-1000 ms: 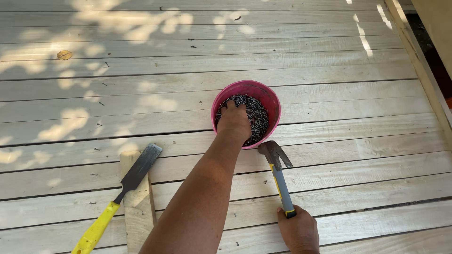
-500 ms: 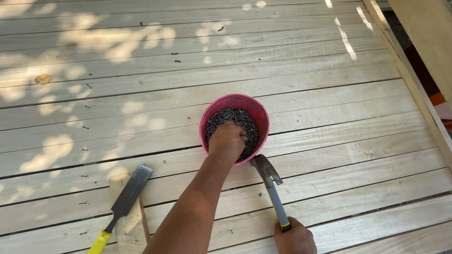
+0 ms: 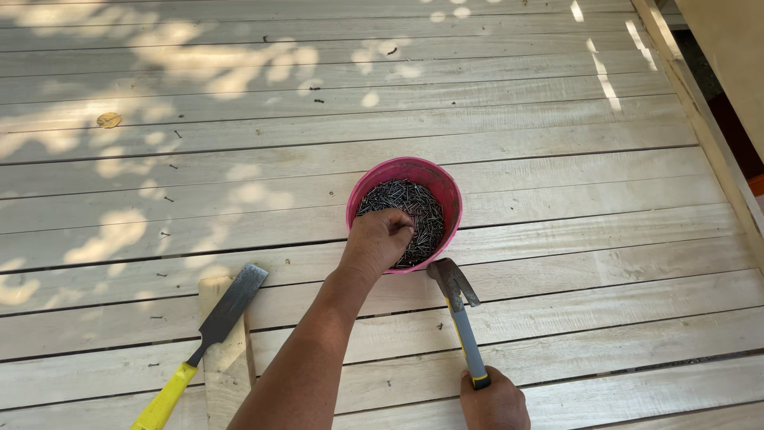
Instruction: The person hammers nails into the slats of a wooden pallet-style frame, taking nails one at a time from a pink bucket while steadying the wood with a foot. Near the end, the person uses a yellow-handled chisel to work along the slats.
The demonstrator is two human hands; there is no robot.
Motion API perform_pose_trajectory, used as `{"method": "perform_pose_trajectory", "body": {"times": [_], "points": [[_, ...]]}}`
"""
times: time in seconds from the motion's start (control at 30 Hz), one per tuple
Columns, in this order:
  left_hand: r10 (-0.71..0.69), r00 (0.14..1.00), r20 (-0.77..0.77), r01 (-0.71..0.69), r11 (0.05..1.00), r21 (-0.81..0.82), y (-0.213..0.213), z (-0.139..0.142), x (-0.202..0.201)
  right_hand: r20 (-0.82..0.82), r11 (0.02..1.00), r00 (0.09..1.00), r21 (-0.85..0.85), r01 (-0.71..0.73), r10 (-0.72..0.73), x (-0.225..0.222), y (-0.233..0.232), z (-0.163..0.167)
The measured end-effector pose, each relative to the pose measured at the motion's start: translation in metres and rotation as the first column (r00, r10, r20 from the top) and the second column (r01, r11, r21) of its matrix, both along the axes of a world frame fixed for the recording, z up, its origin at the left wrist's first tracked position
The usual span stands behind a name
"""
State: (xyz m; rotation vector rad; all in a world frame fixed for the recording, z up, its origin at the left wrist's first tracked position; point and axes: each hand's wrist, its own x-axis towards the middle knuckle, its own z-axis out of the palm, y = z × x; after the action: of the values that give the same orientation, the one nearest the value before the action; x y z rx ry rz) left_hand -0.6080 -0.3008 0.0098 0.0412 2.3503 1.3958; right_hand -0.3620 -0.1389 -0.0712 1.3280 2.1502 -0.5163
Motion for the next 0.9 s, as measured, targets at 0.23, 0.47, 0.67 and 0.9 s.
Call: {"method": "perform_pose_trajectory", "body": {"times": [0.23,0.47,0.67,0.9], "points": [[0.233,0.968,0.096,-0.252,0.924,0.289,0.005,-0.004,0.009,-0.103,0.999,0.994,-0.029,-0.038,0.035,0.009,0.014,-0.022],[0.328,0.925,0.193,-0.369,0.897,0.244,0.010,0.012,0.025,-0.091,0.996,0.992,-0.033,-0.088,0.085,0.010,0.019,-0.041],[0.313,0.943,0.116,-0.333,0.907,0.258,0.009,0.004,0.044,-0.097,0.997,0.992,-0.021,-0.079,0.076,0.010,0.018,-0.036],[0.613,0.789,0.041,-0.580,0.721,0.378,-0.044,-0.006,0.088,-0.164,0.996,0.983,0.002,-0.088,0.087,0.014,0.015,-0.027]]}}
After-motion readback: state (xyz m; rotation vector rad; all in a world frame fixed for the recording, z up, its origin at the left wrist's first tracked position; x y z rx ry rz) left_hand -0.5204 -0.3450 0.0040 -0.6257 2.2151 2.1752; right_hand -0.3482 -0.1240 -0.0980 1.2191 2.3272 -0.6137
